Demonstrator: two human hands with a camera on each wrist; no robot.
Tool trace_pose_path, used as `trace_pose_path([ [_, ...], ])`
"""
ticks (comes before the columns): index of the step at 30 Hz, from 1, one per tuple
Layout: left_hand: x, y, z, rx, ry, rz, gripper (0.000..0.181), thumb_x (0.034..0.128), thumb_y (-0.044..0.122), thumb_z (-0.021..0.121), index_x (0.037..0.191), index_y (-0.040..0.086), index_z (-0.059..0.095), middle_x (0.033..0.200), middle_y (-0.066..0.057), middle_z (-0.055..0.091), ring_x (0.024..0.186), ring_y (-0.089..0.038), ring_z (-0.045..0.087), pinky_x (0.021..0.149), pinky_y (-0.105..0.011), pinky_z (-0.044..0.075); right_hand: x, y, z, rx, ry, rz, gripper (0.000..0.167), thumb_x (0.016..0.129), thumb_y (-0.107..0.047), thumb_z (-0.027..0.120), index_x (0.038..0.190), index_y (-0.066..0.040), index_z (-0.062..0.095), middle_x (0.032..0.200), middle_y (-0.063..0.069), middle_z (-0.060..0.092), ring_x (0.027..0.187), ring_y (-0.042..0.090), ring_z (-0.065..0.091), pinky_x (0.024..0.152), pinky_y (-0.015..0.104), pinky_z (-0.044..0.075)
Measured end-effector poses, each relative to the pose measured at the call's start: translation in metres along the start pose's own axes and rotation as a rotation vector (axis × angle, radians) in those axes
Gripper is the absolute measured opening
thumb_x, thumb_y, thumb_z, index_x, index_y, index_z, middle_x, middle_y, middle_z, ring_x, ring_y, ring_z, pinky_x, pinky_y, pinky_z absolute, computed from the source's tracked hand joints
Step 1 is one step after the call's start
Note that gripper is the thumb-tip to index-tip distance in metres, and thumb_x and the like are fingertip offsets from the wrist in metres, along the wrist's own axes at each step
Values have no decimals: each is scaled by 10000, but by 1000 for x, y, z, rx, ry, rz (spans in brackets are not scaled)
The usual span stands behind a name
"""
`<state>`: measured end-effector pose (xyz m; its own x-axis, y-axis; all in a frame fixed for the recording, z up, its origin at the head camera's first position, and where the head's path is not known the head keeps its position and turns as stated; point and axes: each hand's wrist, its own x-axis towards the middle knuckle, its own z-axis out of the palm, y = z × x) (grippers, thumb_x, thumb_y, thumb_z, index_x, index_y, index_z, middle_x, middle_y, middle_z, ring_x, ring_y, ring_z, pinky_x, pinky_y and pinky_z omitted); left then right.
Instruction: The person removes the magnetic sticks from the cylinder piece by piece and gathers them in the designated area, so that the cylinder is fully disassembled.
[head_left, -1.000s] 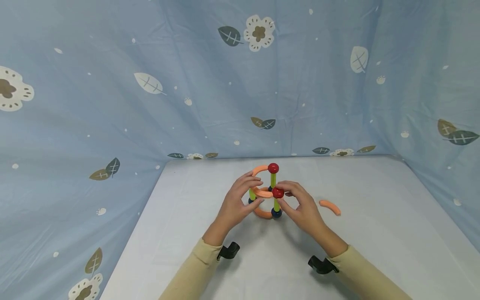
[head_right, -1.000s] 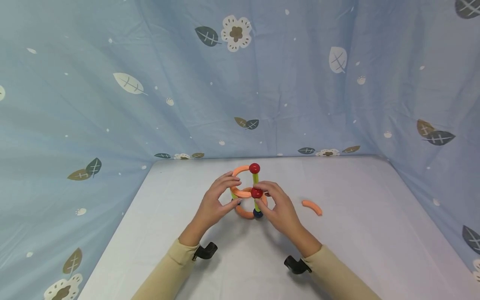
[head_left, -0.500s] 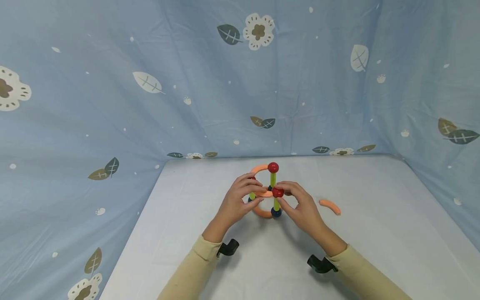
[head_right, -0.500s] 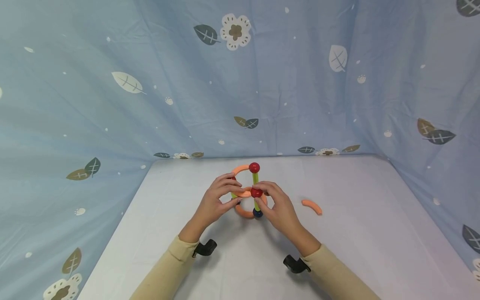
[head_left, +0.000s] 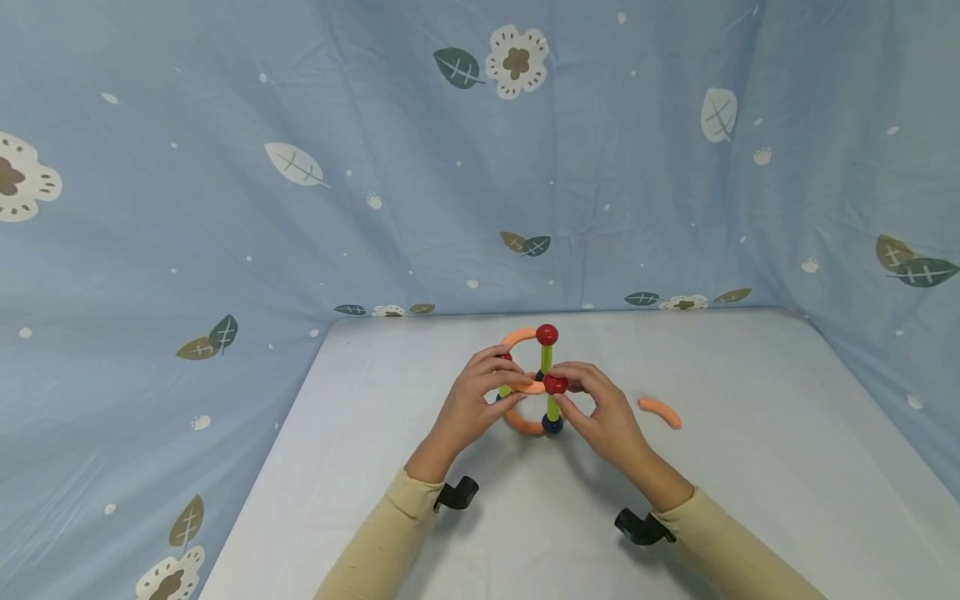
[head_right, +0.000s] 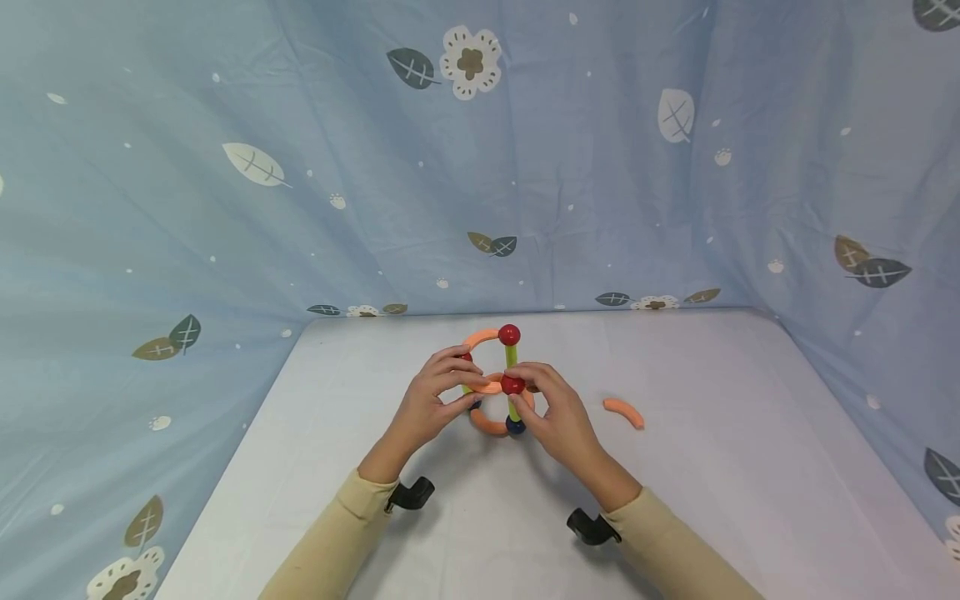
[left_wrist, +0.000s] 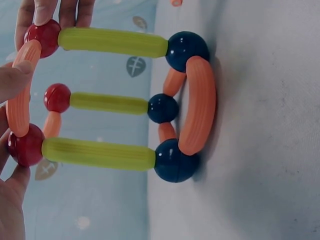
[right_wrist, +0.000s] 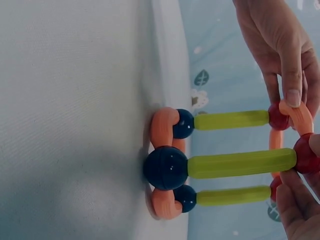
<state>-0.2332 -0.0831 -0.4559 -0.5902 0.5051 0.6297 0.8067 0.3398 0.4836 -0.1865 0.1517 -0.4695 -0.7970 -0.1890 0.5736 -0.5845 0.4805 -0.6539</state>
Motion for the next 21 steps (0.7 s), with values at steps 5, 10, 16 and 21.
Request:
trace_pose_path([
  [5,0,0,0,-7,3,5,305,805,24,856,1076,148,791,1110,17,716,1355,-235,482,1161,-416,377,0,-1,0,-3,3,-8,400,912,-34,757,1293,-113,662,1299,-2,628,1086,161,618,904,285,543],
  [10,0,0,0,-11,1,4,270,829,51,844,1075,150,791,1111,14,716,1356,-238,481,1160,-422,378,1,-1,0,6,2,-10,406,912,-28,755,1296,-117,655,1289,5,627,1071,157,628,895,301,560],
  [16,0,0,-1,-11,4,8,253,841,71,839,1076,153,793,1107,17,716,1355,-233,483,1161,-421,376,1,0,0,6,6,-23,406,909,-14,753,1292,-106,653,1278,9,629,1063,161,635,892,294,563],
  [21,-1,-2,-1,29,10,20,265,829,68,850,1075,151,796,1095,12,713,1345,-245,486,1160,-419,377,1,0,0,3,6,-26,398,908,-17,754,1284,-96,652,1264,10,634,1061,161,635,892,292,563],
])
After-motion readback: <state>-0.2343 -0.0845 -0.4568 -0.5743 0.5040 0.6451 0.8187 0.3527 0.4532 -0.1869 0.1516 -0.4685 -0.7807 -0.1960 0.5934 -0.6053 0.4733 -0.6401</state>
